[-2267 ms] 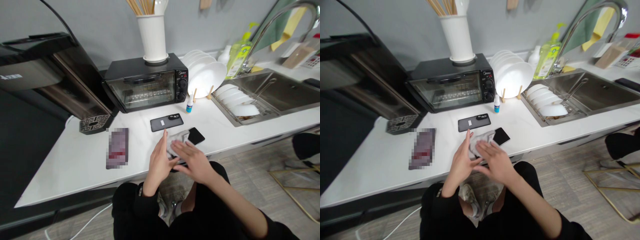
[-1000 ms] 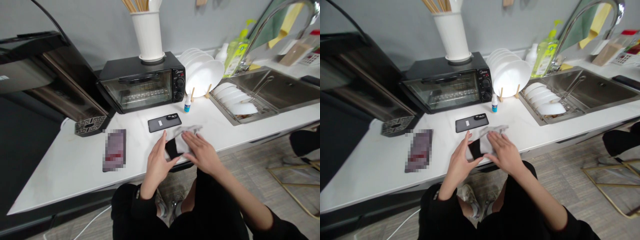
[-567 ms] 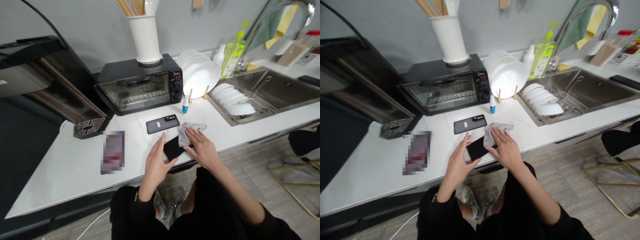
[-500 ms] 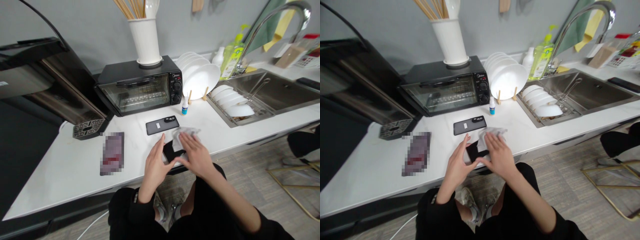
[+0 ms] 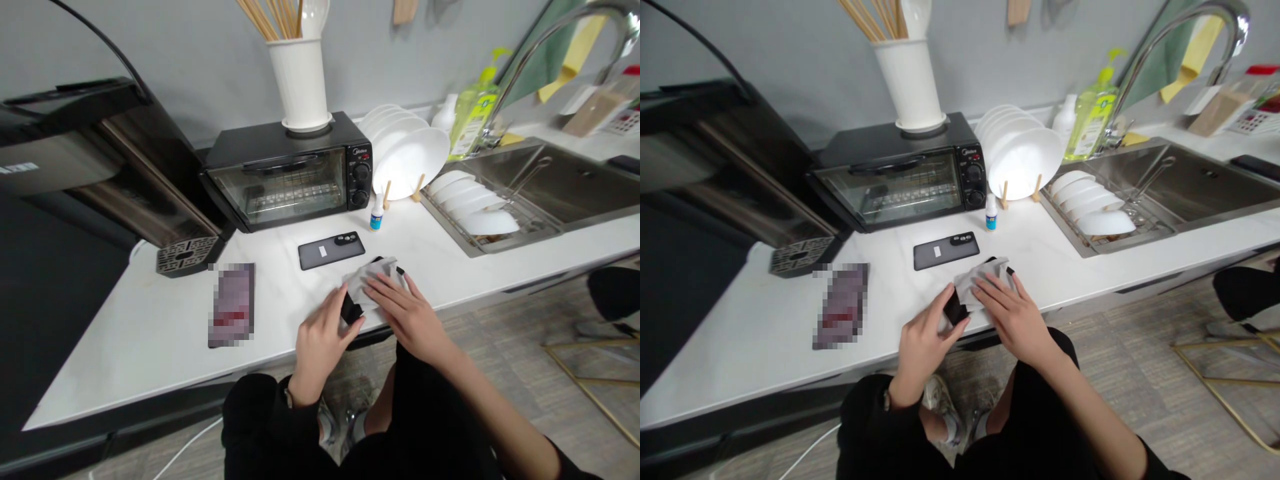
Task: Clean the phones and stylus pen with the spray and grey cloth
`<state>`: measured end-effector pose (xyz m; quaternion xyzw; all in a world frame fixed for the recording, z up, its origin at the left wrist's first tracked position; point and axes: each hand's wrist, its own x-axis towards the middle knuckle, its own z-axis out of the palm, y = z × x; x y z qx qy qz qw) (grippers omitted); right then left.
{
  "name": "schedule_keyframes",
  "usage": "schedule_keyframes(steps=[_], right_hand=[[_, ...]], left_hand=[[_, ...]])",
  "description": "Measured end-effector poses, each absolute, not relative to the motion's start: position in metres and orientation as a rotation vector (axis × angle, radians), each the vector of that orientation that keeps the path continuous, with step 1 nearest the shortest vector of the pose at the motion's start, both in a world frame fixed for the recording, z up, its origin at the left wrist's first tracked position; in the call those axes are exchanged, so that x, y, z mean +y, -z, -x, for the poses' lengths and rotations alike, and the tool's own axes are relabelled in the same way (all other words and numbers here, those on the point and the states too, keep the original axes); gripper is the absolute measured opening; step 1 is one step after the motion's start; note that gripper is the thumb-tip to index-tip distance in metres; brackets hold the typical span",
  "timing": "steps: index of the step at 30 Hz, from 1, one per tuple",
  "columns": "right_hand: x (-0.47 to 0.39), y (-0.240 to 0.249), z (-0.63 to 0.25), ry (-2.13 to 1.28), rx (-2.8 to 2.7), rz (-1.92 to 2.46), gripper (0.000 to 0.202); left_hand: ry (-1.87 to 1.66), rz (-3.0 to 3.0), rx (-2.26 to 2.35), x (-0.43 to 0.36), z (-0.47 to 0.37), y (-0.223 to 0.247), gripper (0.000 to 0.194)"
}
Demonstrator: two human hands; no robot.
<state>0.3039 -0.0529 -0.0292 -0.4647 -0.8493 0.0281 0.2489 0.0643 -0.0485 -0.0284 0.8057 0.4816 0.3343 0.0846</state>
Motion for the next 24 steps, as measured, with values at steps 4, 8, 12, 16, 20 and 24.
schedule_keyframes(steps=[4, 8, 12, 16, 20, 24], right_hand=[[-0.044, 0.025, -0.313, 0.031, -2.138, 1.270, 0.058], [-0.014, 0.022, -0.313, 0.043, -2.092, 1.282, 0.054], [-0.003, 0.028, -0.300, -0.040, -2.204, 1.296, 0.055], [-0.006, 0.033, -0.294, -0.098, -2.268, 1.384, 0.052], [-0.005, 0.032, -0.297, -0.063, -2.235, 1.462, 0.054], [-0.007, 0.030, -0.292, -0.038, -2.223, 1.486, 0.054]], left_hand=[[-1.113, -2.364, 1.464, -0.049, -0.065, 0.034, 0.036], [-1.147, -2.115, 1.582, -0.039, -0.069, 0.023, 0.027], [-1.038, -2.107, 1.652, -0.029, -0.070, 0.015, 0.025], [-0.827, -2.286, 1.611, -0.027, -0.070, 0.013, 0.033], [-0.736, -2.293, 1.552, -0.033, -0.069, 0.009, 0.059], [-0.760, -2.275, 1.530, -0.033, -0.067, 0.010, 0.065]])
